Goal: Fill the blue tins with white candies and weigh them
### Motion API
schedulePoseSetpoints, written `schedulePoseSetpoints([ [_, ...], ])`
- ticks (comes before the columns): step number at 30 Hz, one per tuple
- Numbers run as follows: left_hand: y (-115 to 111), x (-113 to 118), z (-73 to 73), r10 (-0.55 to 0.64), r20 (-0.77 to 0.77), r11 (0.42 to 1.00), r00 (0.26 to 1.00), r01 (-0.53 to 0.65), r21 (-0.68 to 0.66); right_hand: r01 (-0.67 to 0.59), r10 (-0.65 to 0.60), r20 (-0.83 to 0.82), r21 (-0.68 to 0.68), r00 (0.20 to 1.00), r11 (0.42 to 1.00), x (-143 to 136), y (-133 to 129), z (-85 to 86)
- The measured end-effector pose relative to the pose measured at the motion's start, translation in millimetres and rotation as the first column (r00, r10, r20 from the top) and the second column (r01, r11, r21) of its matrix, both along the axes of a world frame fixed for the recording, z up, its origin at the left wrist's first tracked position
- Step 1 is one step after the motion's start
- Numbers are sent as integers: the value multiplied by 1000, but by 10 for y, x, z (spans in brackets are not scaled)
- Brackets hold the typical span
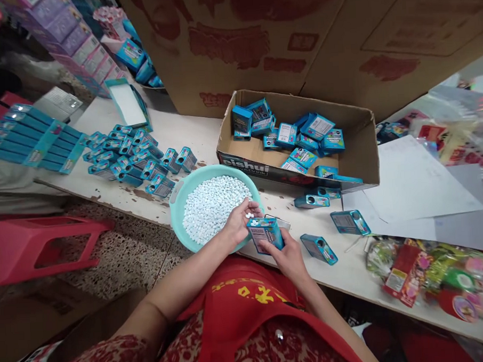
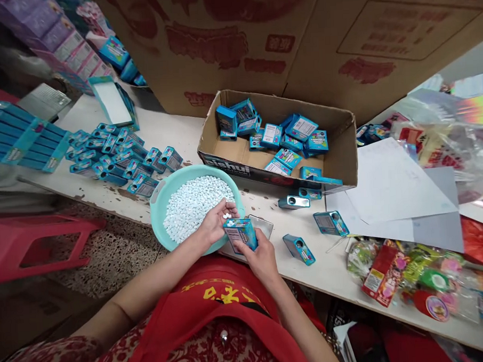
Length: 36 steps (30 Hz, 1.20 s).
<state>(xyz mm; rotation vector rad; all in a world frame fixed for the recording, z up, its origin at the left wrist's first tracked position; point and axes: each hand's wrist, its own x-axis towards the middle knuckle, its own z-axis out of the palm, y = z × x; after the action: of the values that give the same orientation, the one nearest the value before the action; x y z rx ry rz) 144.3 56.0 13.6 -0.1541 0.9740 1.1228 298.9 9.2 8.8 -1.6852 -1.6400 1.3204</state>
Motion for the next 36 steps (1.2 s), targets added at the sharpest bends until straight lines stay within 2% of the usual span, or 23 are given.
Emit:
schedulePoseSetpoints([
  [4,-10,-59,-22,65,-22,997,998,-65,35,17,-17,-137,3,990,1000,-22,13,-7],
  [6,4,-151,-19,43,-159,995,986,-28,95,51,-51,-260,-9,964,999,-31,20,-1],
  [7,12,-214,-8,25,-296,991,955,17,136,77,-80,-315,-21,946,997,-36,25,-4],
  [8,17,-283,15,18,-468,981,884,74,178,113,-119,-356,-37,927,993,-44,32,-13],
  [10,11,-415,107,23,-774,936,633,259,239,191,-200,-382,-61,902,980,-77,52,-47],
  [11,-3,-463,175,20,-865,885,501,393,248,213,-223,-380,-67,898,975,-105,65,-66],
  [12,-22,-493,255,5,-919,801,394,549,240,217,-226,-379,-68,897,974,-140,78,-83],
  [14,-71,-501,426,-46,-970,527,239,830,180,169,-176,-394,-51,902,984,-215,99,-95],
  [15,-93,-492,506,-53,-985,392,167,910,133,141,-136,-399,-16,907,990,-241,104,-87],
  [16,-108,-489,576,-30,-995,308,99,948,85,125,-97,-390,45,916,991,-249,106,-71],
  [17,-111,-501,634,18,-999,294,44,955,48,124,-70,-362,130,930,984,-229,103,-51],
  [18,-98,-539,681,78,-997,348,-1,937,27,138,-62,-311,229,948,964,-175,96,-31],
  [19,-68,-609,718,138,-989,454,-46,891,22,167,-87,-245,329,966,929,-82,85,-17],
  [21,52,-841,767,220,-960,712,-175,701,35,258,-242,-97,487,965,834,209,46,-31],
  [22,142,-992,777,222,-940,822,-259,569,38,309,-352,-27,545,936,779,391,16,-64],
  [23,250,-1153,773,196,-915,902,-352,431,28,354,-464,35,595,885,721,583,-21,-114],
  [24,374,-1313,751,145,-887,952,-438,307,4,379,-554,92,636,827,672,771,-65,-181],
  [26,651,-1582,636,11,-835,984,-550,153,-88,389,-663,182,687,726,614,1096,-164,-348],
  [27,790,-1676,544,-55,-816,980,-576,127,-156,391,-684,227,678,694,622,1219,-211,-444],
  [29,1038,-1777,312,-181,-778,943,-601,119,-312,423,-678,307,593,668,685,1387,-276,-639],
  [31,1207,-1794,79,-260,-724,880,-639,152,-451,459,-621,330,450,711,766,1467,-297,-804],
  [33,1282,-1787,-86,-284,-680,838,-676,169,-519,471,-566,292,338,771,815,1485,-290,-889],
  [36,1250,-1790,-160,-224,-678,867,-700,174,-466,470,-557,229,341,798,814,1420,-264,-833],
])
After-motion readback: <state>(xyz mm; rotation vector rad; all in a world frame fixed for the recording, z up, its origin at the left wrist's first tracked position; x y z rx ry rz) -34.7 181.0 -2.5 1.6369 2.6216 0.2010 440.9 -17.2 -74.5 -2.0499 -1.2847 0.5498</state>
